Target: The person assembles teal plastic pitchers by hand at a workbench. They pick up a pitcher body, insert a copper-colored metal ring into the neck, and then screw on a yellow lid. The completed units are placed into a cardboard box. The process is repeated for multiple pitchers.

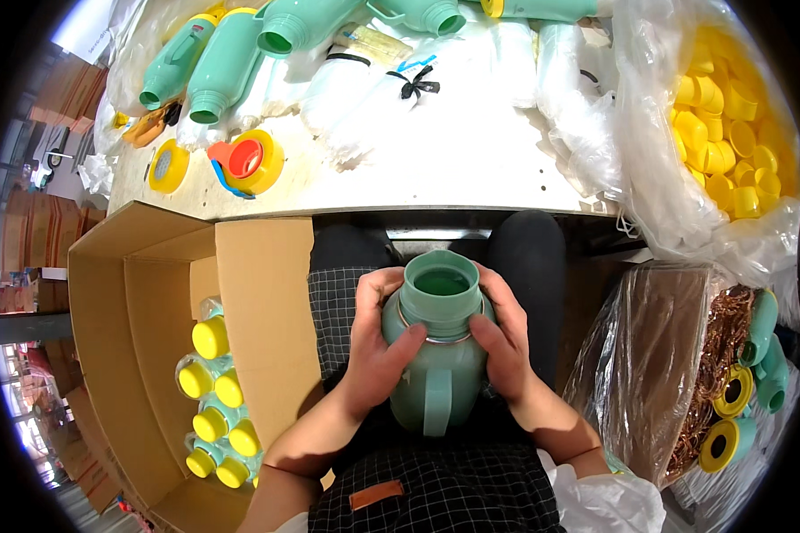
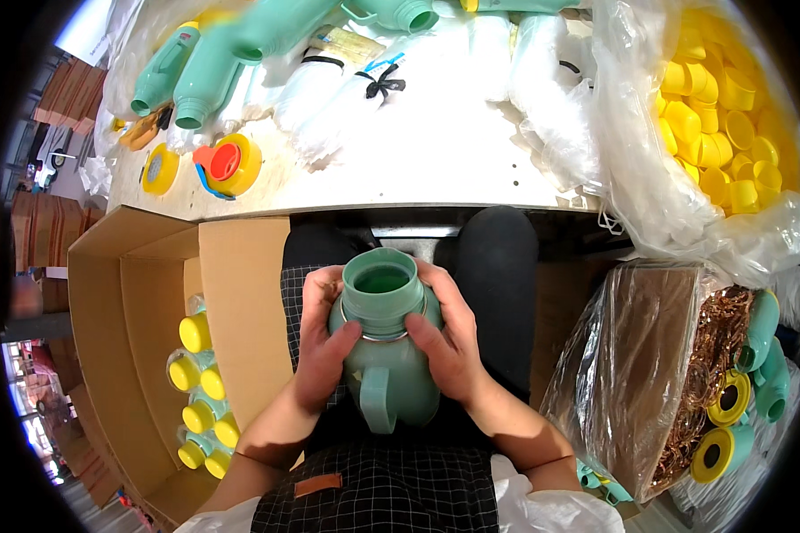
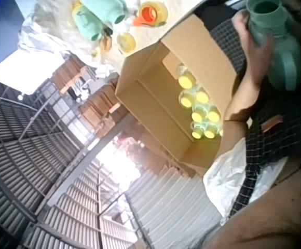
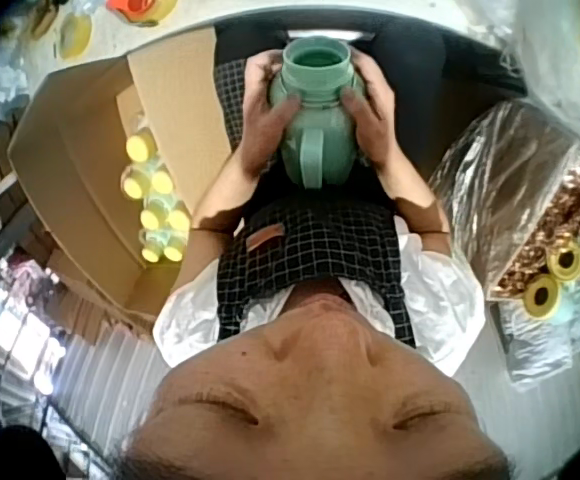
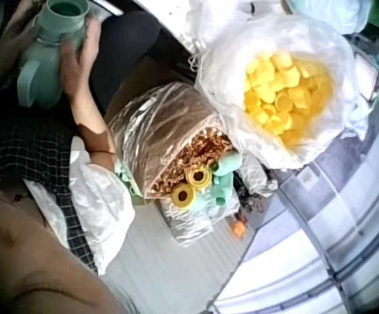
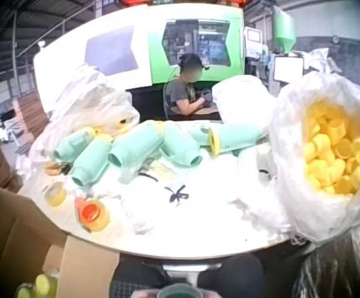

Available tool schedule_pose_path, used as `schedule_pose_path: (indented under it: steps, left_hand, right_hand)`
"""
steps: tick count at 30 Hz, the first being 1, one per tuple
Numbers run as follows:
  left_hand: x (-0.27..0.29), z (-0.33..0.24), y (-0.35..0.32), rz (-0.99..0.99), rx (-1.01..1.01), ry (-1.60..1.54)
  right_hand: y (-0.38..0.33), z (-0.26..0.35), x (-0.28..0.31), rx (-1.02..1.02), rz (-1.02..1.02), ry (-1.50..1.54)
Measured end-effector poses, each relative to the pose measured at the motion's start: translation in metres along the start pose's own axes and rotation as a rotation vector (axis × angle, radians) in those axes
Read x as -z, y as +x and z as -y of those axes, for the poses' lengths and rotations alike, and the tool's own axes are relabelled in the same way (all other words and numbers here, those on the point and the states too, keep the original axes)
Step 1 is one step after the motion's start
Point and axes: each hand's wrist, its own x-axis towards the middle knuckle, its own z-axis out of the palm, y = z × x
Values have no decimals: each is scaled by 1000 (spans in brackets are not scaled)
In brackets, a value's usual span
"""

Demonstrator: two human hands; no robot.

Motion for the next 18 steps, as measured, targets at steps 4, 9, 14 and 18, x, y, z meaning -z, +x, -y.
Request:
schedule_pose_path:
  steps: [4, 9, 14, 18]
  left_hand:
    - [-9, 2, -3, -93, 65, -141]
    - [-4, 0, 3, -78, 174, -309]
    - [13, -1, 7, 120, 312, -372]
    - [17, -10, 16, 232, 446, -451]
  right_hand:
    - [-3, 1, -9, -116, -127, 137]
    - [10, 14, -13, -274, -220, 221]
    - [21, 5, 6, -411, 63, 410]
    - [30, 0, 6, -553, 251, 516]
